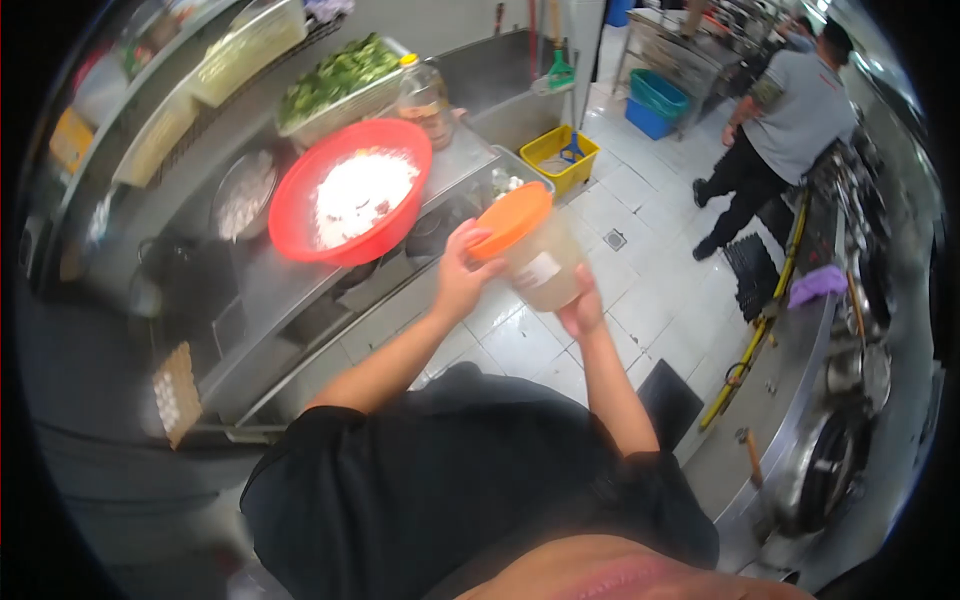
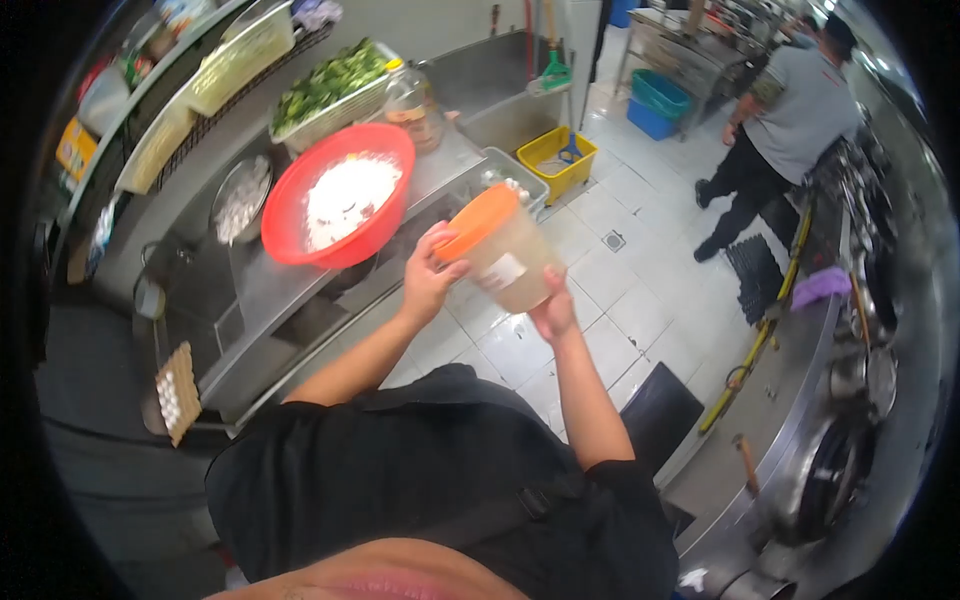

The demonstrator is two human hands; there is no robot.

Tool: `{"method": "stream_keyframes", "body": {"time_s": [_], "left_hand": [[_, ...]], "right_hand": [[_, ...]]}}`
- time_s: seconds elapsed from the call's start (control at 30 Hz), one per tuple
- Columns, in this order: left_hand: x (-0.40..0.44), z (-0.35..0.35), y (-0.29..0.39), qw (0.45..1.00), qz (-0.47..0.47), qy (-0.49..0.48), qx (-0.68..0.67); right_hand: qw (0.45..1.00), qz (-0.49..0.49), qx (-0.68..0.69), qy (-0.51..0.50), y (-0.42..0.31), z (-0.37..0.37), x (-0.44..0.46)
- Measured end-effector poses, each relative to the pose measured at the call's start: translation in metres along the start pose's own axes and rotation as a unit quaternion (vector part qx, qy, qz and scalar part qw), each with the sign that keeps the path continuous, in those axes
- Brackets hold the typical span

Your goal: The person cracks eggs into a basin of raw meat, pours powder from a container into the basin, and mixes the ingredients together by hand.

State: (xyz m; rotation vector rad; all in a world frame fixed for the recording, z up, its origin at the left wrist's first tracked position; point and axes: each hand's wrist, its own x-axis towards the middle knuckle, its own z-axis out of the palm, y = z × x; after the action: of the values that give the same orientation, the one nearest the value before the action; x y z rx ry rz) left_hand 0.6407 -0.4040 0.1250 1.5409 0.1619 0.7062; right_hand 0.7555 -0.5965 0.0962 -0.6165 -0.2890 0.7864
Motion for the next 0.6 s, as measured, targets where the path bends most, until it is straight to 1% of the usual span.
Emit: {"method": "stream_keyframes", "body": {"time_s": [0.03,0.07,0.1,0.13,0.17,0.2,0.23,0.27,0.3,0.33,0.37,0.4,0.43,0.47,0.5,0.53,0.6], "left_hand": [[-0.011,-0.013,0.005,0.997,-0.018,0.064,-0.05],[-0.02,-0.032,0.01,0.995,-0.01,0.08,-0.064],[-0.026,-0.056,0.016,0.993,0.002,0.093,-0.076],[-0.03,-0.083,0.023,0.994,0.039,0.084,-0.057],[-0.037,-0.111,0.034,0.994,0.074,0.076,-0.038],[-0.043,-0.137,0.056,0.994,0.074,0.08,-0.03],[-0.051,-0.165,0.076,0.993,0.078,0.091,-0.018],[-0.06,-0.192,0.099,0.989,0.099,0.11,0.026],[-0.074,-0.217,0.124,0.981,0.112,0.139,0.071],[-0.088,-0.238,0.148,0.965,0.148,0.172,0.133],[-0.105,-0.26,0.165,0.927,0.2,0.218,0.23],[-0.123,-0.274,0.18,0.898,0.236,0.264,0.26],[-0.14,-0.28,0.193,0.867,0.256,0.317,0.287],[-0.158,-0.292,0.204,0.824,0.288,0.344,0.346],[-0.172,-0.294,0.21,0.796,0.303,0.378,0.362],[-0.189,-0.297,0.213,0.796,0.3,0.381,0.362],[-0.219,-0.303,0.215,0.749,0.256,0.487,0.37]], "right_hand": [[0.998,0.057,-0.027,0.006,0.019,0.005,0.0],[0.992,0.11,-0.053,0.013,0.034,0.012,0.004],[0.991,0.122,-0.056,0.009,0.045,0.021,0.014],[0.974,0.152,-0.162,-0.036,0.054,0.032,0.023],[0.944,0.18,-0.264,-0.083,0.061,0.04,0.03],[0.94,0.193,-0.266,-0.089,0.062,0.049,0.044],[0.89,0.218,-0.359,-0.178,0.062,0.059,0.067],[0.823,0.237,-0.443,-0.265,0.066,0.069,0.091],[0.792,0.228,-0.484,-0.294,0.079,0.079,0.11],[0.708,0.223,-0.548,-0.385,0.088,0.104,0.12],[0.61,0.211,-0.602,-0.471,0.098,0.142,0.122],[0.553,0.188,-0.564,-0.583,0.119,0.182,0.115],[0.521,0.213,-0.483,-0.67,0.141,0.219,0.102],[0.52,0.219,-0.48,-0.672,0.151,0.241,0.104],[0.494,0.167,-0.468,-0.714,0.159,0.266,0.121],[0.466,0.116,-0.454,-0.751,0.166,0.286,0.141],[0.403,0.012,-0.419,-0.814,0.178,0.31,0.17]]}}
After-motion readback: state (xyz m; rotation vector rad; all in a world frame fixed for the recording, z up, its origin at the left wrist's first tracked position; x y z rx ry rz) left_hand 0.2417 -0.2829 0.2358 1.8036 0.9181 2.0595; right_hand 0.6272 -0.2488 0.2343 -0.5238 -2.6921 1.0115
